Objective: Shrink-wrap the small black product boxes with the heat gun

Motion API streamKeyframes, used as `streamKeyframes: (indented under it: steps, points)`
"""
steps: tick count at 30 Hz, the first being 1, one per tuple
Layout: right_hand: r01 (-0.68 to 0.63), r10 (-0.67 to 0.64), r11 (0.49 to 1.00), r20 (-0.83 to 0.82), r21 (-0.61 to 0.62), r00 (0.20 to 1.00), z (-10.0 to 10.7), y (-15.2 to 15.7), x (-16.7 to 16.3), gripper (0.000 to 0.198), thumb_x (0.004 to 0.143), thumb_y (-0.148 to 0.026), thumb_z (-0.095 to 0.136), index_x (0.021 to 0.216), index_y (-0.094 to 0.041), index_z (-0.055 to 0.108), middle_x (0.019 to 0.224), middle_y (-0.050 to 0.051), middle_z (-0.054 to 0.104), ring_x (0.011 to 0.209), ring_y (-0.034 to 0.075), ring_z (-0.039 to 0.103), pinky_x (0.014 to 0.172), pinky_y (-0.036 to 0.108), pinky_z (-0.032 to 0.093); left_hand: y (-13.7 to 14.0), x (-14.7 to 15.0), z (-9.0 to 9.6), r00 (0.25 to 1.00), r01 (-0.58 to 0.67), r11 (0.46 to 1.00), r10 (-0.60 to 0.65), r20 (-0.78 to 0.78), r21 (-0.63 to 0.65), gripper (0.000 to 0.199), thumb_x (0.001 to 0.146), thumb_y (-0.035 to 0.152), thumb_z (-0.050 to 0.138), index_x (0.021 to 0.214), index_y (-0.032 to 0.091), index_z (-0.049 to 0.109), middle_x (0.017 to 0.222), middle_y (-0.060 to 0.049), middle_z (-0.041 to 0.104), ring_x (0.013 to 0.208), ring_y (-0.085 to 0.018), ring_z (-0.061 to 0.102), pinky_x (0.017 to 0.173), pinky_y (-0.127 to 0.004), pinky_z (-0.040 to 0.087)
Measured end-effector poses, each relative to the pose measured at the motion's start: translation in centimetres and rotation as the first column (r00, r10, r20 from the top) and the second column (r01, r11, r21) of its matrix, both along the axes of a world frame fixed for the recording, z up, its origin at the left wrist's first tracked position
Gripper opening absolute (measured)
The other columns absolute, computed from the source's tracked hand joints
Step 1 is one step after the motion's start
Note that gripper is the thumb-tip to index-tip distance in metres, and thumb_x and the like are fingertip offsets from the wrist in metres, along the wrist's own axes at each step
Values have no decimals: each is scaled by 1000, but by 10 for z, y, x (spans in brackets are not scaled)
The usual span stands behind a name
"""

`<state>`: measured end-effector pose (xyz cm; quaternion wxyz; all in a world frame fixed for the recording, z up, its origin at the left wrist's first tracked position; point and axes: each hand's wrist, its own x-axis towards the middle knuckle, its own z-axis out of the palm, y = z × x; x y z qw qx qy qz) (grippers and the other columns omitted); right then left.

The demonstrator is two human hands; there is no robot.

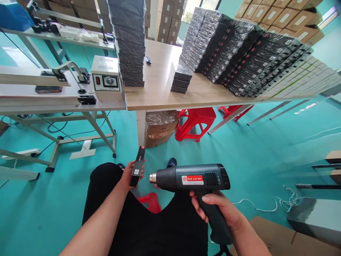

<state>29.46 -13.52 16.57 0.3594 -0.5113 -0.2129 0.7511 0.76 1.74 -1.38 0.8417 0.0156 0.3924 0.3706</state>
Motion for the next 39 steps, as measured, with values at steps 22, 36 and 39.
streamKeyframes:
  steps: [22, 36, 39]
  points:
    - [-288, 274, 957, 206, 40, 939, 1, 5, -23, 26, 75, -32, 68, 95, -15, 68, 82, 6, 66, 63, 16, 61, 57, 29, 47, 0, 7, -23, 927, -71, 980, 134, -349, 188, 42, 80, 57, 60, 91, 17, 64, 69, -4, 69, 57, -18, 66, 57, -31, 55]
    - [-140, 140, 989, 5, -47, 990, -23, -24, -13, 36, 75, -30, 64, 105, -10, 65, 79, 7, 67, 58, 14, 62, 51, 24, 46, 5, 0, -1, 991, -16, 988, 37, -131, 156, 42, 85, 50, 52, 106, 16, 65, 66, -5, 63, 51, -14, 57, 47, -23, 45]
    - [-54, 57, 997, 73, -50, 996, -30, -3, -2, 31, 76, -28, 62, 102, -11, 65, 78, 6, 67, 57, 13, 62, 49, 22, 47, 6, -6, -1, 985, 170, 985, -171, 9, 42, 44, 83, 46, 51, 102, 9, 66, 67, -12, 64, 55, -19, 59, 47, -28, 47]
